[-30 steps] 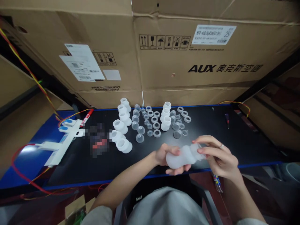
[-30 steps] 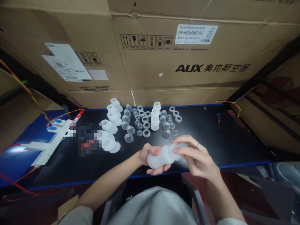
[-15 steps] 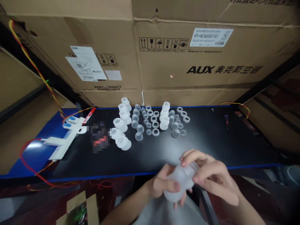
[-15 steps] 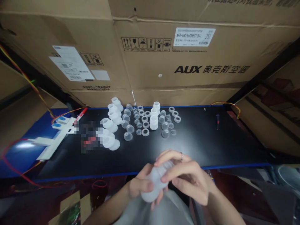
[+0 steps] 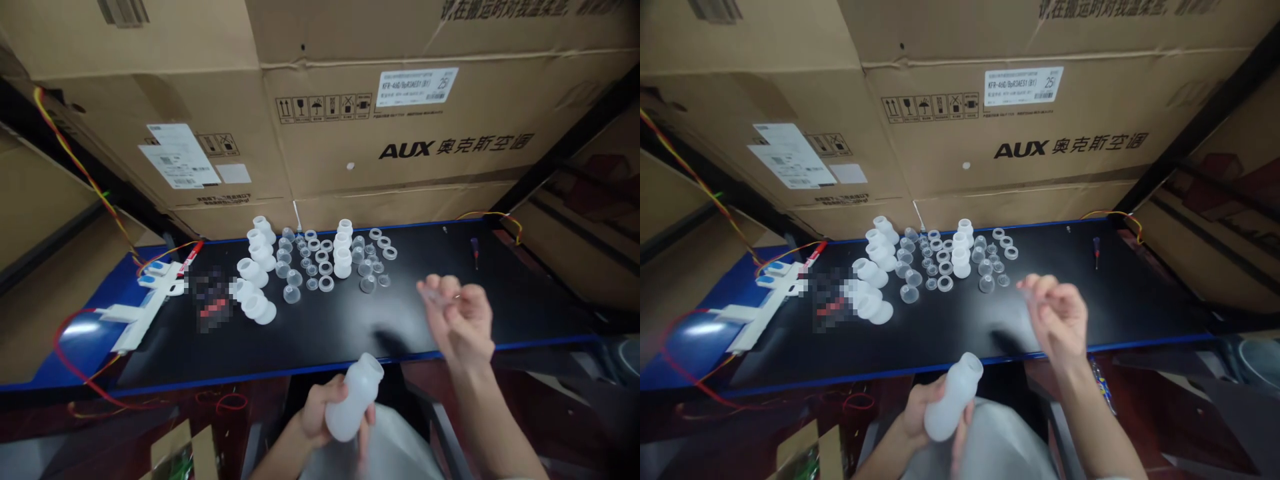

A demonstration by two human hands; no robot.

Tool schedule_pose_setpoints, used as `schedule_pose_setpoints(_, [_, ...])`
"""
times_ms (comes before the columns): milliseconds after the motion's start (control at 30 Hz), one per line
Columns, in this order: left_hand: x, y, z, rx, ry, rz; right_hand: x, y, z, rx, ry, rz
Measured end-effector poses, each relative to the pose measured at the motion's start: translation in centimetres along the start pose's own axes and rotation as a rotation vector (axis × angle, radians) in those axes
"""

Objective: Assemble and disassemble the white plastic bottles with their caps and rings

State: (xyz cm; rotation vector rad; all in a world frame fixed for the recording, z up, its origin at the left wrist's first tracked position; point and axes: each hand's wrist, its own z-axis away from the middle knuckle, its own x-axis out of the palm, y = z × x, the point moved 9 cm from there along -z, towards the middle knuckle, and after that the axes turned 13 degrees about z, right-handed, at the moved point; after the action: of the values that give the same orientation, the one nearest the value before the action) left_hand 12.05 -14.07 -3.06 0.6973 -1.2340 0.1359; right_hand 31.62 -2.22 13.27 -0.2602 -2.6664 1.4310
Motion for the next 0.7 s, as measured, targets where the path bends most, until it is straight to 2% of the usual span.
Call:
schedule_pose_setpoints(33, [-0.3,1.1,0.2,0.077,0.082,-0.125,-1.9,0.3,-1.0,-0.03,0.089,0.096])
schedule_pose_setpoints(67, [-0.5,2.9,0.5,0.188,0.193,-0.305,-3.1,0.9,-1.8,-0.054,0.11,0.189])
schedule_pose_setpoints(100, [-0.2,4.9,0.9,0.286,0.282,-0.541,-3.7,1.9,-2.4,-0.056,0.076,0.275])
schedule_pose_setpoints(167, [1.4,8.8,1.4,0.454,0.432,-1.007,-3.6,4.8,-3.0,-0.033,-0.077,0.47])
schedule_pose_setpoints(233, [2.5,11.8,1.2,0.548,0.559,-1.319,-2.6,8.2,-2.3,-0.014,-0.286,0.661])
schedule_pose_setpoints(300, [2.8,14.0,0.4,0.619,0.648,-1.499,-1.3,11.0,-1.0,-0.012,-0.49,0.78])
schedule_pose_setpoints(367, [2.5,15.5,-0.7,0.668,0.702,-1.598,-0.5,12.7,0.1,-0.02,-0.611,0.835])
schedule_pose_setpoints(433, [1.5,16.4,-1.9,0.672,0.746,-1.654,-0.7,12.9,0.3,-0.048,-0.612,0.896])
schedule_pose_setpoints(533, [0.3,17.5,-2.8,0.67,0.813,-1.73,-1.8,11.6,-0.1,-0.115,-0.513,1.008])
schedule_pose_setpoints(700, [0.0,19.6,-3.0,0.677,0.926,-1.904,-3.8,10.0,0.5,-0.156,-0.365,1.181])
